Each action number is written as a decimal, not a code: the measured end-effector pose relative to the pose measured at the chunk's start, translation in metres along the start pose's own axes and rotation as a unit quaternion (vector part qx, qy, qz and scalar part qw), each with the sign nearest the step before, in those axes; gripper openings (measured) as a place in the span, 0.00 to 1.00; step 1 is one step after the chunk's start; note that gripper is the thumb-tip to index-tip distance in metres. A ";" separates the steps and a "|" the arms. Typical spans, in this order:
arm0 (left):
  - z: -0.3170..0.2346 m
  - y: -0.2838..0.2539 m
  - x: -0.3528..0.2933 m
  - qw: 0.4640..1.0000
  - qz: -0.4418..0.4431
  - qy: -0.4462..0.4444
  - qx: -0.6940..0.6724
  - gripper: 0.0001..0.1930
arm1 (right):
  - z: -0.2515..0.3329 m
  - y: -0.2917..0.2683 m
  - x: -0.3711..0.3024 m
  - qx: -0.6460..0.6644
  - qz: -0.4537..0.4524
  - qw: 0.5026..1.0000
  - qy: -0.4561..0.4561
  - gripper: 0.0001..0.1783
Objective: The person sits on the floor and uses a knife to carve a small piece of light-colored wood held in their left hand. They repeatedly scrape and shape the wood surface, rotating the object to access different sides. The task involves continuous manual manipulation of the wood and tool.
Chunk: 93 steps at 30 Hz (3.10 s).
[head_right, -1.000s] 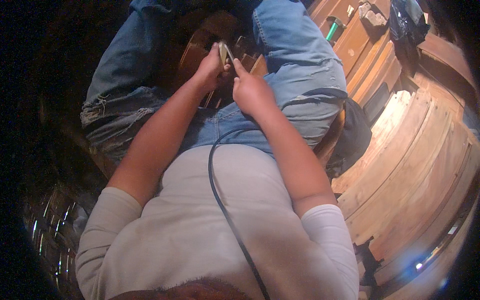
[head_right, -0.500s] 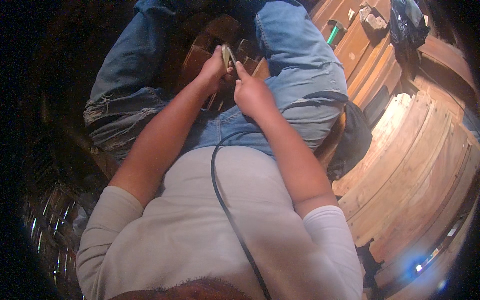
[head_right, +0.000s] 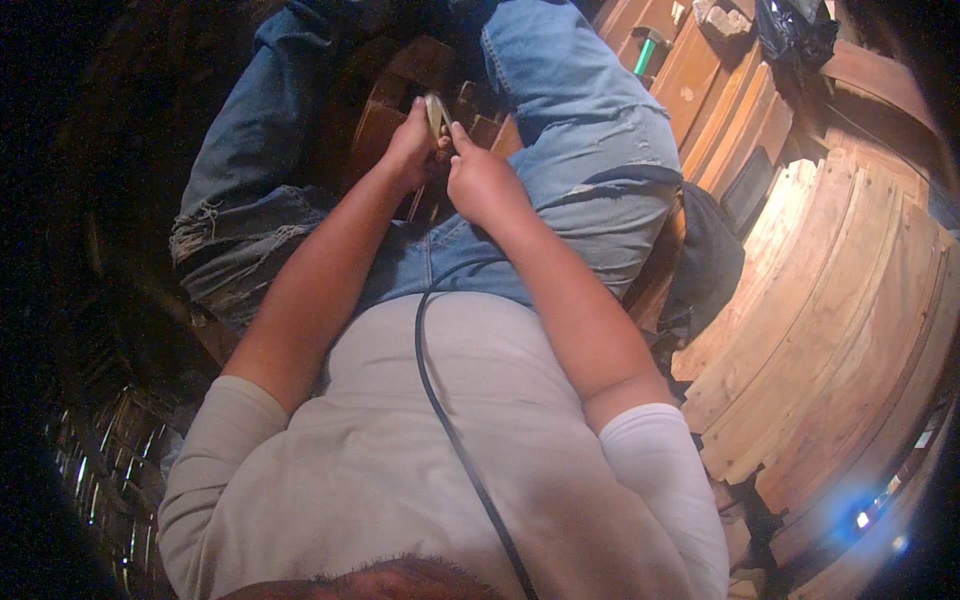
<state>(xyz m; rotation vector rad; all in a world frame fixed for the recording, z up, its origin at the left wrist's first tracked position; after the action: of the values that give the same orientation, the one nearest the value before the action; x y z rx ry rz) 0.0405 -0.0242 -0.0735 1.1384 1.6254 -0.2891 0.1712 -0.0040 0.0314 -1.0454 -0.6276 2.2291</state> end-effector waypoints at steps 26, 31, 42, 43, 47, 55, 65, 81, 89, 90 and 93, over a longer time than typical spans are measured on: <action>-0.013 0.010 -0.027 0.999 -0.024 -0.021 -0.017 0.32 | 0.003 -0.017 -0.008 0.038 0.049 0.998 0.033 0.28; -0.008 0.007 -0.018 0.998 -0.001 -0.026 -0.052 0.33 | 0.001 -0.018 -0.007 0.025 0.056 0.998 0.017 0.29; -0.009 0.009 -0.020 0.996 0.012 -0.025 -0.090 0.31 | -0.006 -0.014 -0.007 0.059 0.039 0.998 -0.003 0.29; -0.011 0.007 -0.019 0.996 0.023 -0.031 -0.080 0.31 | -0.005 -0.014 -0.006 0.062 0.038 0.997 -0.003 0.29; -0.012 0.007 -0.019 0.995 0.018 -0.026 -0.094 0.30 | -0.002 -0.015 -0.003 0.053 0.058 0.997 0.011 0.29; -0.016 0.011 -0.029 0.995 0.008 -0.043 -0.088 0.30 | -0.007 -0.014 0.000 0.069 0.043 0.997 0.008 0.29; -0.012 0.011 -0.026 0.996 0.005 -0.035 -0.087 0.31 | -0.007 -0.016 -0.009 0.049 0.077 0.996 0.018 0.30; -0.009 0.011 -0.018 0.997 0.031 -0.016 -0.075 0.33 | -0.006 0.002 -0.002 0.080 0.025 0.996 0.021 0.30; -0.008 0.009 -0.016 0.995 0.053 -0.034 -0.077 0.33 | -0.002 -0.007 -0.002 0.078 0.026 0.997 0.003 0.30; -0.009 0.010 -0.018 0.996 0.050 -0.034 -0.072 0.33 | -0.005 -0.005 -0.001 0.073 0.028 0.997 0.004 0.30; -0.011 0.012 -0.020 0.997 0.043 -0.038 -0.059 0.33 | -0.007 -0.003 0.001 0.065 0.030 0.997 0.008 0.30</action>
<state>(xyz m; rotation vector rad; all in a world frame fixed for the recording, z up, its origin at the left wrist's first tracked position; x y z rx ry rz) 0.0424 -0.0211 -0.0485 1.0907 1.5035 -0.1750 0.1770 0.0001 0.0285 -1.0270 -0.4438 2.2781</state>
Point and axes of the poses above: each hand's wrist, its own x-axis towards the middle knuckle, its own y-axis out of the palm, z = x × y, the point moved 3 cm from there along x, towards the middle knuckle, and after that the axes turned 6 degrees about z, right-handed, at the moved point
